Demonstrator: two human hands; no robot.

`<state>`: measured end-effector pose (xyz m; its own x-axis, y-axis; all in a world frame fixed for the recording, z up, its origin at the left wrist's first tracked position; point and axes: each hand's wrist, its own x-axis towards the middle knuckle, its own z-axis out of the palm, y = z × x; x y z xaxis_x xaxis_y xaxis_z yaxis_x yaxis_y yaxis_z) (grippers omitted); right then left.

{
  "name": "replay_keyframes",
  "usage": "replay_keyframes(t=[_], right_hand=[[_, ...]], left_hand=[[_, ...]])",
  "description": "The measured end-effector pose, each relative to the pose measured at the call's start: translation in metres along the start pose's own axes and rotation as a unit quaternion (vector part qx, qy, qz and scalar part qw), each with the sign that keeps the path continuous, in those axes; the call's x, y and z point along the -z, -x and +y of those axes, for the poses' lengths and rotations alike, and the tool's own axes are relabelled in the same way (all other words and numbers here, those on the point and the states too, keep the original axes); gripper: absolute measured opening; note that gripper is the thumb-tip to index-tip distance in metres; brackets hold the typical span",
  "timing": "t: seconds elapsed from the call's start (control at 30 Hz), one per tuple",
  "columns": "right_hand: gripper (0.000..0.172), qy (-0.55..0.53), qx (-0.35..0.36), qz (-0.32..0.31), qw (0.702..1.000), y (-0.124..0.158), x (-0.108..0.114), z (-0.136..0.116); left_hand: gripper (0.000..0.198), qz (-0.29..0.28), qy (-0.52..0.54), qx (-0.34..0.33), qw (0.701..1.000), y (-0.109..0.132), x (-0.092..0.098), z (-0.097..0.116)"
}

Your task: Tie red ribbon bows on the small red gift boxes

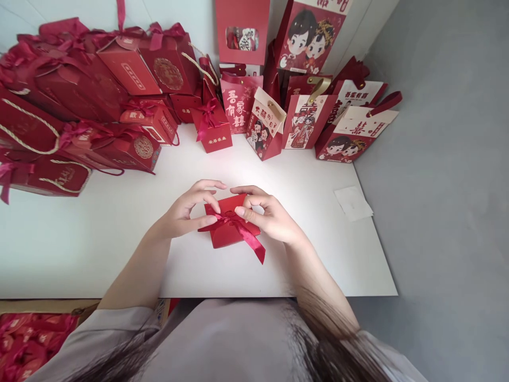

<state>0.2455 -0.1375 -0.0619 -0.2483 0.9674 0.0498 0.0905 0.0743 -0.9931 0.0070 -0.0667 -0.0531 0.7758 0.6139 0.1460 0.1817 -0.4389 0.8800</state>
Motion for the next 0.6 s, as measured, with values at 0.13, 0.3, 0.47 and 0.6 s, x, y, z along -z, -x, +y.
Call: replay_keyframes(t=[0.13, 0.3, 0.47, 0.6], right_hand=[[0.041, -0.003, -0.002, -0.003, 1.000, 0.000, 0.001, -0.001], [0.038, -0.021, -0.005, -0.013, 1.000, 0.001, 0.005, 0.000], [0.041, -0.035, -0.010, -0.013, 0.999, 0.001, 0.006, 0.001], [0.049, -0.047, -0.013, -0.014, 0.999, 0.002, 0.005, 0.001]], left_hand=[[0.018, -0.001, 0.023, 0.036, 0.999, -0.002, -0.005, -0.001], [0.031, 0.005, 0.075, 0.050, 0.996, -0.004, -0.009, -0.005], [0.024, 0.097, 0.079, 0.080, 0.989, -0.002, -0.002, -0.010], [0.045, 0.021, -0.035, 0.169, 0.985, 0.003, 0.017, -0.017]])
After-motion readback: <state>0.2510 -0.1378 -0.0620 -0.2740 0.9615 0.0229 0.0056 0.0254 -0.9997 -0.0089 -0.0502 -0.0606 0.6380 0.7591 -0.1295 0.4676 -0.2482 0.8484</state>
